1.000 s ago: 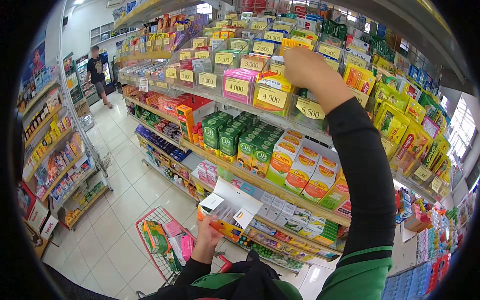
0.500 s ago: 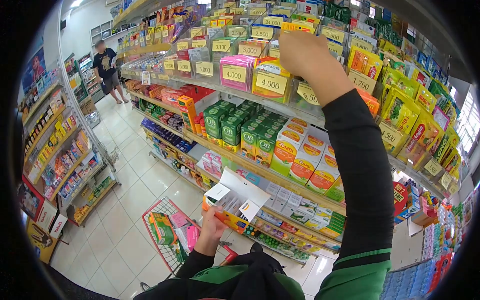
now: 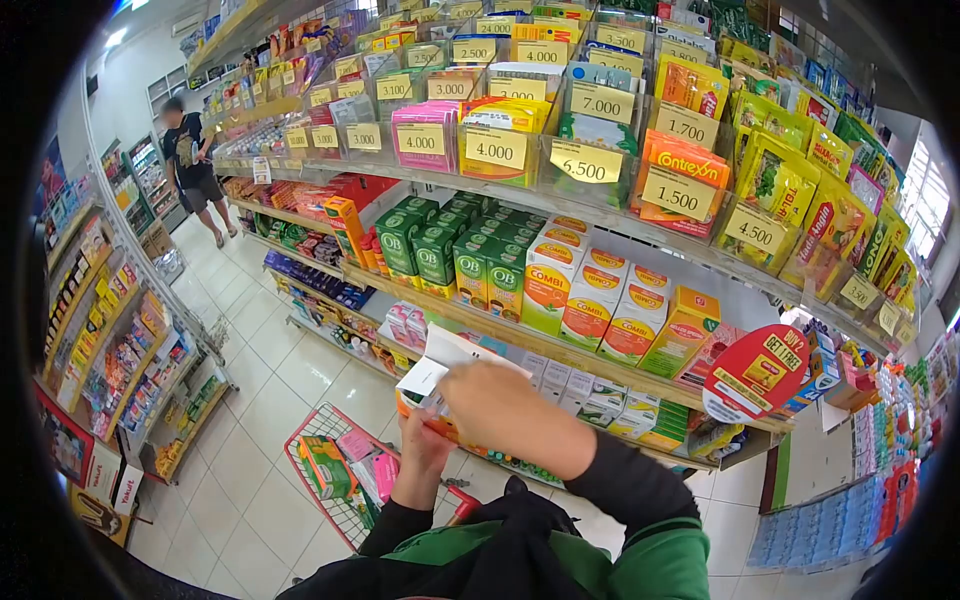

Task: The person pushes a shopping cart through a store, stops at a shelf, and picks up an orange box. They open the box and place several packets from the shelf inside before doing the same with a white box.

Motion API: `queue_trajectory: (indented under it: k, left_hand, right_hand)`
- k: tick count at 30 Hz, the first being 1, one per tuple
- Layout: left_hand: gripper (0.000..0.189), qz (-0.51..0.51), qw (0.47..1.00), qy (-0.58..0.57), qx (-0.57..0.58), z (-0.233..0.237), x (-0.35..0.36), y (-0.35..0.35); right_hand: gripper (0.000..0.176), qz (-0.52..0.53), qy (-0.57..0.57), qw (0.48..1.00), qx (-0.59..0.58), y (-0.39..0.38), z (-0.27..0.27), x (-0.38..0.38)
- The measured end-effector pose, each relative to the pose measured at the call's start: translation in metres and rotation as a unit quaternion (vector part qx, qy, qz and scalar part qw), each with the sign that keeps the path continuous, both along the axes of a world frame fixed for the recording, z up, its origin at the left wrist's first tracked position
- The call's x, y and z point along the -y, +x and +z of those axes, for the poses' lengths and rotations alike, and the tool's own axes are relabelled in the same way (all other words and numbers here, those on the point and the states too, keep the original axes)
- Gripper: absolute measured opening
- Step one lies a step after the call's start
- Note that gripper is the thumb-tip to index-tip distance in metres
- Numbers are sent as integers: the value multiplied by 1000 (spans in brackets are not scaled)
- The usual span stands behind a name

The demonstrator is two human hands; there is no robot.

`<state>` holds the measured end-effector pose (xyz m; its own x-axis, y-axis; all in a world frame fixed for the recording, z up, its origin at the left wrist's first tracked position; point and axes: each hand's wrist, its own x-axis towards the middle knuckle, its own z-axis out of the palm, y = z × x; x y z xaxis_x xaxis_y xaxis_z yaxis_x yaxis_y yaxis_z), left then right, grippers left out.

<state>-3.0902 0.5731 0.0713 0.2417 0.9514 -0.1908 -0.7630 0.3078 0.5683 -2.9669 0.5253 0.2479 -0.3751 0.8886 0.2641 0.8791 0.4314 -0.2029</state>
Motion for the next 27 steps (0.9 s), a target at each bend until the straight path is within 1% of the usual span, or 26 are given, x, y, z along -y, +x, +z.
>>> queue_trajectory:
  k: [1,2,4,5,7,8,9,12,14,18,20,21,23,24,26,27]
  left_hand:
    - [56,-4,999,43,10,-2,0,1]
    - [56,-5,999,42,10,-2,1,2]
    - [64,19,997,69,26,-1,5,7]
    - [64,19,998,61,23,-1,8,9]
    - [71,4,996,92,11,1,12,15]
    - [74,-14,995,95,23,2,13,15]
    - [74,-25,996,76,25,3,16,17]
    - [75,-38,995,87,8,11,20,18]
    - [77,-37,994,100,7,15,22,20]
    - [78,-43,995,89,-12,21,22,17]
    - [78,-19,996,87,-25,22,21,18]
    - [78,-21,996,86,-26,23,21,18]
    - [77,-18,995,91,-46,30,20,17]
    - [77,-20,994,92,-47,33,19,16]
    - [78,-50,994,83,-43,38,19,14]
    - [78,-52,994,83,-44,35,19,15]
  right_hand:
    - [18,-21,-61,998,0,1,-26,-1]
    - [18,-22,-63,998,0,4,-47,0]
    - [20,-73,-17,996,-40,13,-75,5]
    - [20,-73,-25,996,-42,17,-77,8]
    - [23,-97,-31,990,-95,26,-78,12]
    - [22,-79,-19,991,-110,33,-79,11]
    - [21,-82,-25,987,-134,38,-80,13]
    - [21,-93,-24,982,-160,45,-77,19]
    - [19,-90,-57,967,-231,48,-75,22]
    - [19,-81,-87,963,-242,51,-64,28]
    - [23,-130,-38,980,-147,49,-59,31]
    - [23,-131,-39,979,-149,46,-61,31]
    - [24,-177,73,979,-75,34,-68,29]
    - [24,-179,74,978,-76,30,-68,27]
    - [22,-179,145,973,4,21,-68,23]
    - [22,-181,145,973,3,19,-70,21]
